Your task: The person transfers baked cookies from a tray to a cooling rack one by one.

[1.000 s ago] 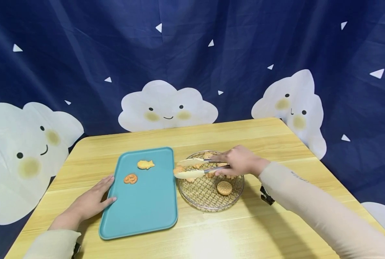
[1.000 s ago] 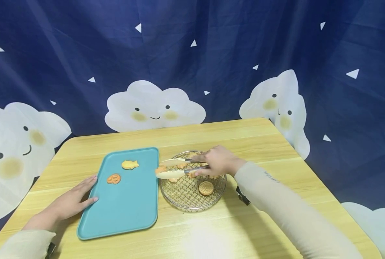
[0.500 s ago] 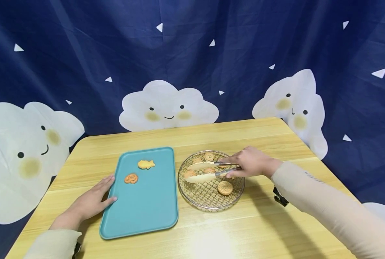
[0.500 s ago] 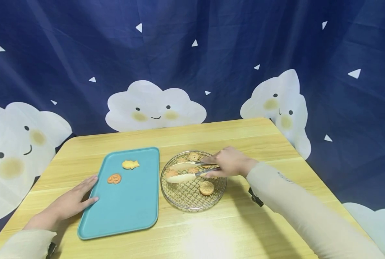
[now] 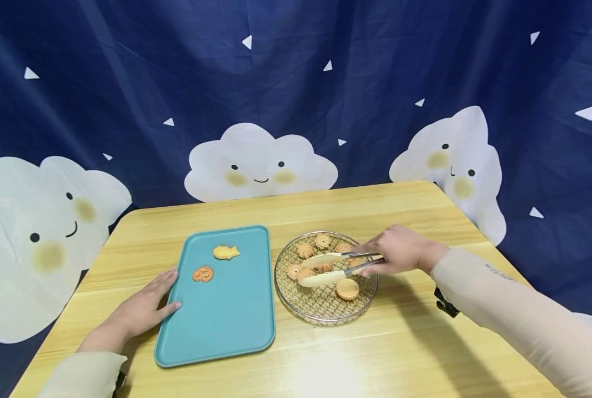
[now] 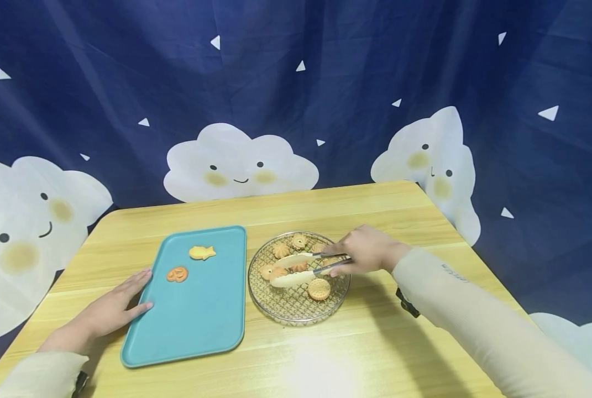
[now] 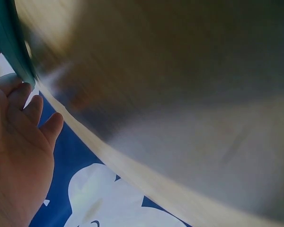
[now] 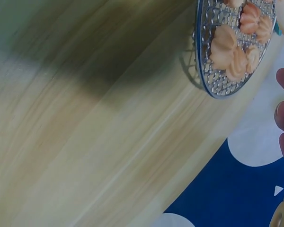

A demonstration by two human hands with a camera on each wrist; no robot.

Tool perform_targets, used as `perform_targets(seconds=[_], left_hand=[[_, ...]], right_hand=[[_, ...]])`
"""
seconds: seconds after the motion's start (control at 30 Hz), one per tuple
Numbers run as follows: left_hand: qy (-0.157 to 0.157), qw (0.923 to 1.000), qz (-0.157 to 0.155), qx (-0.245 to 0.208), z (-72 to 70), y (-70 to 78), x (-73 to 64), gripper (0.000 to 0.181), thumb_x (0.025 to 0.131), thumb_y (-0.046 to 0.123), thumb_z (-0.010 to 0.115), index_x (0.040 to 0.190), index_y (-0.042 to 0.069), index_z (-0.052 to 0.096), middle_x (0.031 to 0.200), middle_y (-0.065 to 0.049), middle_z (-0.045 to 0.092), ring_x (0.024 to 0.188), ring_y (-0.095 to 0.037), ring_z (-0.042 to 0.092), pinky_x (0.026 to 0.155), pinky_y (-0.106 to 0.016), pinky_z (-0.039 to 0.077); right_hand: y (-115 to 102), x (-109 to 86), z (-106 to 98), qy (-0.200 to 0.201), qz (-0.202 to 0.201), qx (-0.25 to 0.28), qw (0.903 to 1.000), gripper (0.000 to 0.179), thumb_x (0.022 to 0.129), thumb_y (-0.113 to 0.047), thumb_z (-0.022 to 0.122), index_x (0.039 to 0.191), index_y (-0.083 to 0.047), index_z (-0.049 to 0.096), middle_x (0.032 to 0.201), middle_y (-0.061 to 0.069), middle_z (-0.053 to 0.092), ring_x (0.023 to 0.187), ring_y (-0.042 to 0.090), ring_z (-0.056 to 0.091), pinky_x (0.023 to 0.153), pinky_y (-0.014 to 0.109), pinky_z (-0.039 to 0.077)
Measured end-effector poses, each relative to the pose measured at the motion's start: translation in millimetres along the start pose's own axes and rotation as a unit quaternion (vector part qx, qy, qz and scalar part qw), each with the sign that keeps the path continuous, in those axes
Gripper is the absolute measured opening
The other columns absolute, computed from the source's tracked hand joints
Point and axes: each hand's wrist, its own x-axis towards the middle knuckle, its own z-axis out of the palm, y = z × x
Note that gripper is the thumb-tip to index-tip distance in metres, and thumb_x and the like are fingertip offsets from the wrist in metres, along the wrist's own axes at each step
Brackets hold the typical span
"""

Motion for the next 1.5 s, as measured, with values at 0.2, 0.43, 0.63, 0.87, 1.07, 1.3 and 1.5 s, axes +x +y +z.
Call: perform_targets(seconds=[0.2, 0.43, 0.63, 0.87, 1.07, 1.3, 1.5], left_hand=[[-0.002, 1.0000, -0.002, -0.004, -0.5, 0.7, 0.4, 0.080, 0.092, 0.046, 0.059, 0.146, -0.006, 0.030, 0.150, -0.026, 0.027, 0.135, -0.046, 0.025, 0.104, -0.061, 0.027], [-0.001, 1.0000, -0.003, 0.000, -0.1, -0.3, 0.6, 0.080, 0.092, 0.046, 0.059, 0.146, -0.005, 0.030, 0.150, -0.025, 0.027, 0.135, -0.046, 0.025, 0.104, -0.061, 0.027], [-0.003, 1.0000, -0.006, -0.002, -0.2, 0.2, 0.4, 0.080, 0.092, 0.046, 0.059, 0.146, -0.006, 0.029, 0.150, -0.025, 0.026, 0.135, -0.046, 0.025, 0.104, -0.061, 0.027], [-0.003, 1.0000, -0.005, -0.004, -0.3, 0.7, 0.6, 0.081, 0.092, 0.048, 0.058, 0.146, -0.005, 0.029, 0.150, -0.025, 0.026, 0.135, -0.046, 0.025, 0.104, -0.061, 0.027], [-0.003, 1.0000, -0.007, -0.002, 0.2, -0.2, 0.8, 0.080, 0.092, 0.046, 0.059, 0.146, -0.005, 0.029, 0.150, -0.025, 0.026, 0.135, -0.046, 0.025, 0.104, -0.062, 0.027], [-0.002, 1.0000, -0.005, -0.003, 0.3, -0.7, 0.2, 0.080, 0.092, 0.046, 0.059, 0.146, -0.006, 0.030, 0.150, -0.025, 0.026, 0.134, -0.046, 0.025, 0.103, -0.062, 0.028], [-0.006, 1.0000, -0.004, -0.002, 1.4, -2.1, 1.1, 0.080, 0.092, 0.046, 0.058, 0.147, -0.005, 0.028, 0.151, -0.025, 0.025, 0.135, -0.046, 0.024, 0.104, -0.062, 0.026]], right_hand=[[3, -6.3, 0, -0.001, 0.002, 0.000, 1.0000, 0.051, 0.083, -0.047, 0.069, 0.121, -0.012, 0.068, 0.096, 0.002, 0.073, 0.046, -0.004, 0.040, 0.046, 0.025, 0.045], [5, -13.1, 1, -0.014, 0.009, -0.005, 0.9999, 0.053, 0.085, -0.054, 0.064, 0.122, -0.015, 0.068, 0.092, 0.000, 0.073, 0.045, -0.004, 0.032, 0.044, 0.021, 0.038], [6, -14.6, 3, -0.030, 0.013, -0.008, 0.9994, 0.052, 0.085, -0.053, 0.065, 0.123, -0.018, 0.068, 0.094, -0.002, 0.073, 0.048, -0.004, 0.039, 0.047, 0.023, 0.043], [6, -16.9, 3, -0.020, 0.005, -0.001, 0.9998, 0.052, 0.084, -0.049, 0.068, 0.122, -0.013, 0.068, 0.092, 0.001, 0.073, 0.051, -0.004, 0.047, 0.053, 0.029, 0.051], [7, -15.9, 2, -0.002, 0.010, 0.000, 0.9999, 0.059, 0.086, -0.056, 0.062, 0.125, -0.011, 0.065, 0.099, 0.001, 0.072, 0.047, -0.005, 0.039, 0.054, 0.030, 0.052], [3, -9.9, 6, 0.005, 0.044, -0.006, 0.9990, 0.068, 0.084, -0.061, 0.061, 0.128, -0.009, 0.062, 0.101, 0.003, 0.071, 0.043, -0.004, 0.036, 0.053, 0.030, 0.051], [-3, -1.7, 16, 0.028, 0.061, -0.019, 0.9976, 0.075, 0.081, -0.063, 0.063, 0.131, -0.007, 0.059, 0.104, 0.005, 0.071, 0.044, 0.000, 0.045, 0.050, 0.029, 0.050]])
